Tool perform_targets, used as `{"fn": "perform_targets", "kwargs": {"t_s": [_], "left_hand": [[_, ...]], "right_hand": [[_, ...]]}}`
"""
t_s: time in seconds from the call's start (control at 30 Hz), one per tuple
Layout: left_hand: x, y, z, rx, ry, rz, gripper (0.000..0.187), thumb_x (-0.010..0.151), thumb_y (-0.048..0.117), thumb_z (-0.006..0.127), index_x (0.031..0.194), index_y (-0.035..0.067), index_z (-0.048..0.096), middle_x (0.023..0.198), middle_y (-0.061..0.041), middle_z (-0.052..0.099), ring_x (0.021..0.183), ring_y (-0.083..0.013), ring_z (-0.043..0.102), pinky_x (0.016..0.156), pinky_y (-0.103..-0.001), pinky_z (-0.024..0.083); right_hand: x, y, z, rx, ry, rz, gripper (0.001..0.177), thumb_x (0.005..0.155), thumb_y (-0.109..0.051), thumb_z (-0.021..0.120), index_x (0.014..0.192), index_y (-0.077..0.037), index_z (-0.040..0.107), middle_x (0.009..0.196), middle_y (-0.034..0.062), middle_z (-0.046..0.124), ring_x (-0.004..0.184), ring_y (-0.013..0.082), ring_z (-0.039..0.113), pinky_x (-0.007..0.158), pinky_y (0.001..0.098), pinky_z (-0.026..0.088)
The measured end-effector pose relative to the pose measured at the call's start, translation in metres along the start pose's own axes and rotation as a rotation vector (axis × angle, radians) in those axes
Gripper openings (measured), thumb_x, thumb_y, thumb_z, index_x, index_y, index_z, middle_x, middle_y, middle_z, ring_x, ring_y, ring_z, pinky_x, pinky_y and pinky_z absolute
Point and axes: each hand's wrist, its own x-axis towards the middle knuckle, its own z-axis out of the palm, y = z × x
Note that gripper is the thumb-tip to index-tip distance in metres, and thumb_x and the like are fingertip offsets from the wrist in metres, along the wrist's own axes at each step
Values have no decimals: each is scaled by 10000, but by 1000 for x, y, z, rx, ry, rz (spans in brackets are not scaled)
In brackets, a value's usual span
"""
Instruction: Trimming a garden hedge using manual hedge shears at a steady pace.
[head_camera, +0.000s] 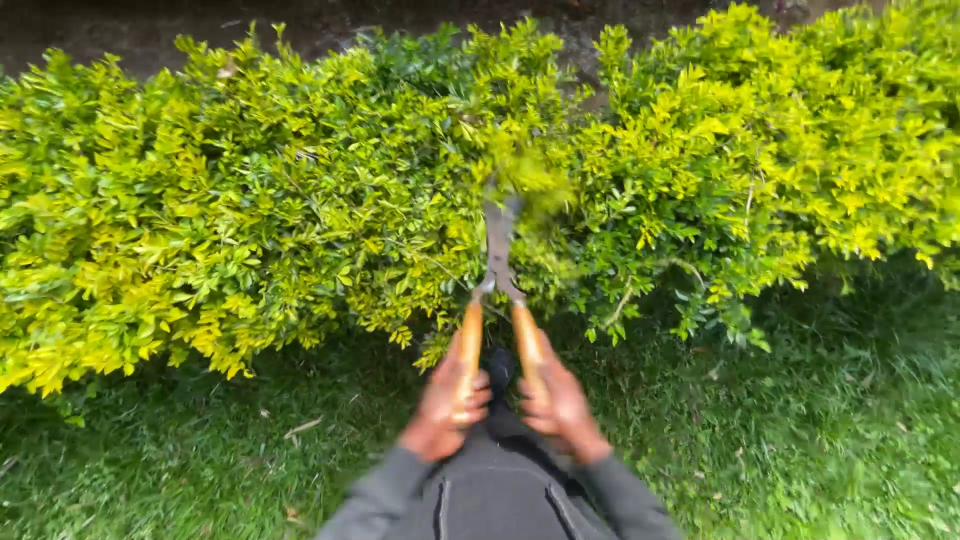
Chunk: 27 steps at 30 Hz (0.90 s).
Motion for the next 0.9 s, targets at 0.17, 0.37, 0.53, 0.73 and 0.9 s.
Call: {"fn": "perform_targets", "kwargs": {"t_s": [0.17,0.37,0.53,0.73,0.9], "left_hand": [[-28,65,8,352,-127,224,768,1044,399,603,1760,391,326,738,11,425,501,-55,365,368,-198,248],[-23,62,-28,257,-93,-2,758,1059,250,613,1749,422,354,778,-38,497,529,-89,443,379,-185,316],[-23,52,17,139,-53,166,803,1016,288,668,1723,491,346,759,-44,471,505,-96,424,369,-185,283],[-61,87,-18,323,-71,-52,739,1077,213,556,1763,389,344,794,-32,430,521,-59,350,370,-164,245],[14,-12,-38,105,6,100,862,960,392,713,1708,563,322,693,-44,484,406,-87,396,304,-201,303]], "right_hand": [[-25,-39,29,-174,-6,-219,765,1035,-454,587,1751,-473,321,669,16,511,414,74,375,298,222,242],[-12,-28,-40,-52,-148,2,716,1044,-400,611,1702,-534,363,748,36,520,442,71,360,309,222,271],[-26,-21,40,55,-143,-151,726,1085,-364,557,1745,-505,289,704,-12,395,451,43,313,296,186,205],[-83,-58,-6,-322,72,-82,777,1003,-457,634,1745,-429,403,736,26,517,453,40,356,330,175,236],[5,16,-9,63,-103,-29,761,1054,-412,587,1720,-602,271,718,23,508,401,81,393,268,243,276]]}}
